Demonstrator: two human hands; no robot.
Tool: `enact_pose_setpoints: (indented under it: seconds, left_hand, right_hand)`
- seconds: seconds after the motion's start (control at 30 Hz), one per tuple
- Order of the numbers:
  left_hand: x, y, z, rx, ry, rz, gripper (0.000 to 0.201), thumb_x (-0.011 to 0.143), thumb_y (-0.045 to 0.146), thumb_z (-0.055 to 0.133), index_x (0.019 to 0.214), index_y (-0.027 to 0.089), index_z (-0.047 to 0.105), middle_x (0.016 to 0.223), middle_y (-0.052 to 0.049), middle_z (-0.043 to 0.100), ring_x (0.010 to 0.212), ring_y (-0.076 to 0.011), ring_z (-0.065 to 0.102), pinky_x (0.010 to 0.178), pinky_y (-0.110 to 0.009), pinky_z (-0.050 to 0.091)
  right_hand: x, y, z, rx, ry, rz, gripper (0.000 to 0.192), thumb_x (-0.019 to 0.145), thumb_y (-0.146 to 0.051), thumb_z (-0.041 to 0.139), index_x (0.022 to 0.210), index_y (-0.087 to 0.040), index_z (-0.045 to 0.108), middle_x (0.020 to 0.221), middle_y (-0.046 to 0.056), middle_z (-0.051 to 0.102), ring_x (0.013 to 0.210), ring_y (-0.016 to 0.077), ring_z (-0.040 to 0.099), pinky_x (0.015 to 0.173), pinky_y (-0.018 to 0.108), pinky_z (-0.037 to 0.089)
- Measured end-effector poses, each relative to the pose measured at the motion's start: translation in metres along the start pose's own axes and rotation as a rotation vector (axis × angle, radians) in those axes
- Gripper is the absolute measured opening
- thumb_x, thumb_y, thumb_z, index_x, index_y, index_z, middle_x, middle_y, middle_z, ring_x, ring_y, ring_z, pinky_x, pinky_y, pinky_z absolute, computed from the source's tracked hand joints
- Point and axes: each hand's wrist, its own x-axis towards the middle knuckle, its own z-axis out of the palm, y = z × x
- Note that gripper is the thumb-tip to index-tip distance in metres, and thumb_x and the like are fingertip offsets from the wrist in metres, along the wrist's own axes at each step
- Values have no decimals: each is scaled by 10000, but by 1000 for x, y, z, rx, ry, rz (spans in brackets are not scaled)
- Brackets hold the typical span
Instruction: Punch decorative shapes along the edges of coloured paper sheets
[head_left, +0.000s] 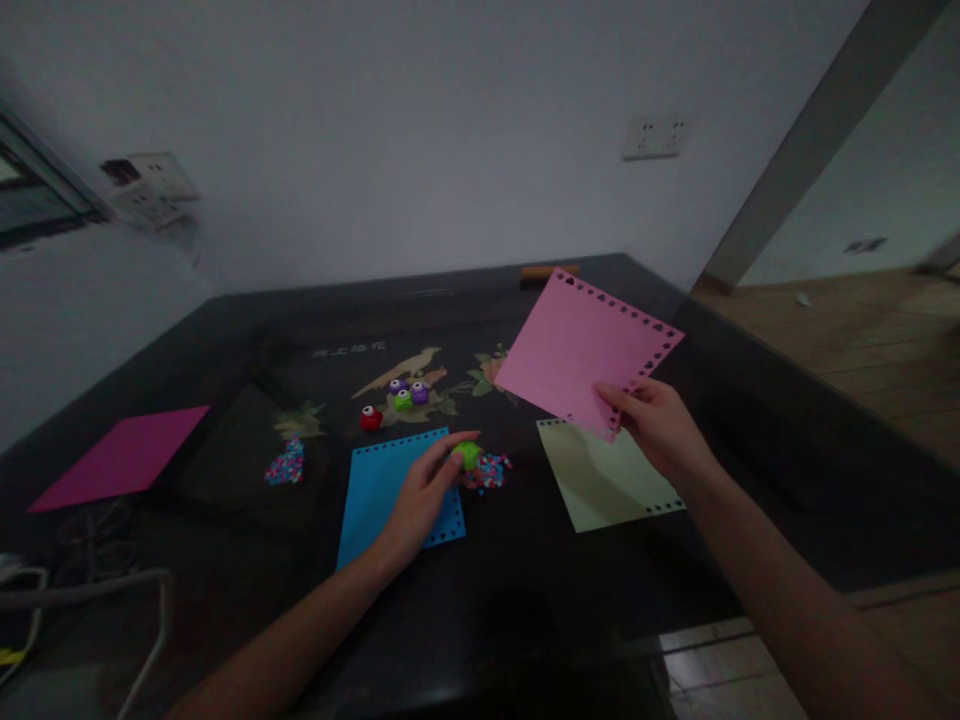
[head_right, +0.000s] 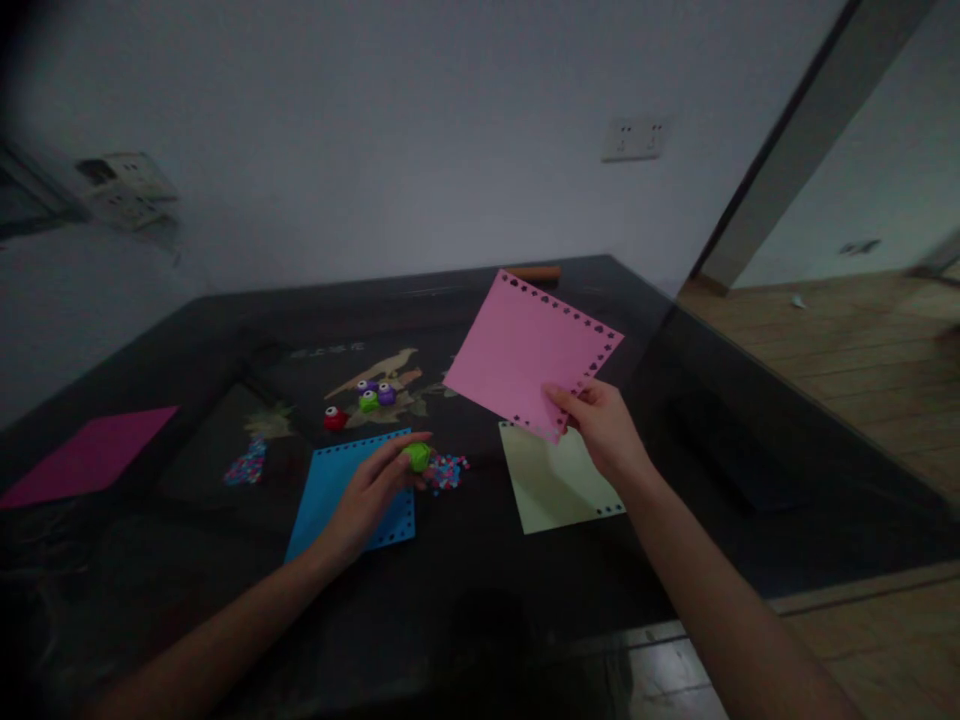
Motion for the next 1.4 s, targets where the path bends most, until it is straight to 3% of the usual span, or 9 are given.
enact_pose_setpoints:
  seconds: [0.1,0.2,0.33,0.5,0.67,0.9,1.07,1.4]
  left_hand:
    - [1,1,0,-8,36,-44,387,882,386,498,1218,198,529,1068,-71,638,897,-206,646,761,-354,552]
    - [3,4,0,65,23,-86,422,830,358,579,1220,208,521,1076,-68,649,862,-199,653,753,-343,544]
    - [11,9,0,148,-22,-47,384,829,361,579,1179,206,542,1062,-76,672,810,-201,661,725,-358,546]
    - [40,11,7,283,-58,43,304,847,303,550,1139,221,530,1049,-67,685,779,-195,663,701,-365,547]
    - [87,9,30,549,-82,196,270,840,260,532,1091,173,582,838,-43,677,699,-190,629,629,-324,511]
    - [135,4,68,695,-165,369,268,799,197,581,1062,196,635,1026,-66,673,860,-208,619,762,-344,487]
    - [150,1,75,789,-181,432,263,780,164,585,1035,201,638,1024,-72,665,945,-234,604,856,-374,467]
    - [157,3,72,885,-139,449,266,773,116,551,1016,196,624,1046,-72,646,976,-226,591,850,-367,467]
  right_hand:
    - [-3,4,-32,-8,7,106,323,575,-394,807,739,-147,680,717,59,701,632,172,630,633,312,509]
    - [-10,14,-65,-50,-24,198,323,604,-396,803,759,-137,688,743,75,716,625,173,638,632,307,509]
    - [-19,22,-86,-153,-206,386,338,649,-408,779,794,-114,696,743,98,721,593,182,646,577,303,497]
    - [-27,15,-77,-196,-344,383,335,655,-378,770,852,-118,693,755,83,718,601,168,642,553,278,485]
    - [-30,15,-71,-280,-516,340,321,696,-388,726,844,-104,700,752,67,705,596,153,628,548,253,475]
    - [-31,19,-75,-282,-552,332,271,716,-361,710,849,-125,719,733,46,702,551,124,595,498,217,432]
    - [-31,15,-75,-258,-540,317,242,720,-341,702,837,-131,718,735,48,700,566,136,612,514,233,459]
    - [-32,17,-76,-216,-526,341,227,729,-321,704,853,-130,710,761,52,714,603,145,639,548,246,485]
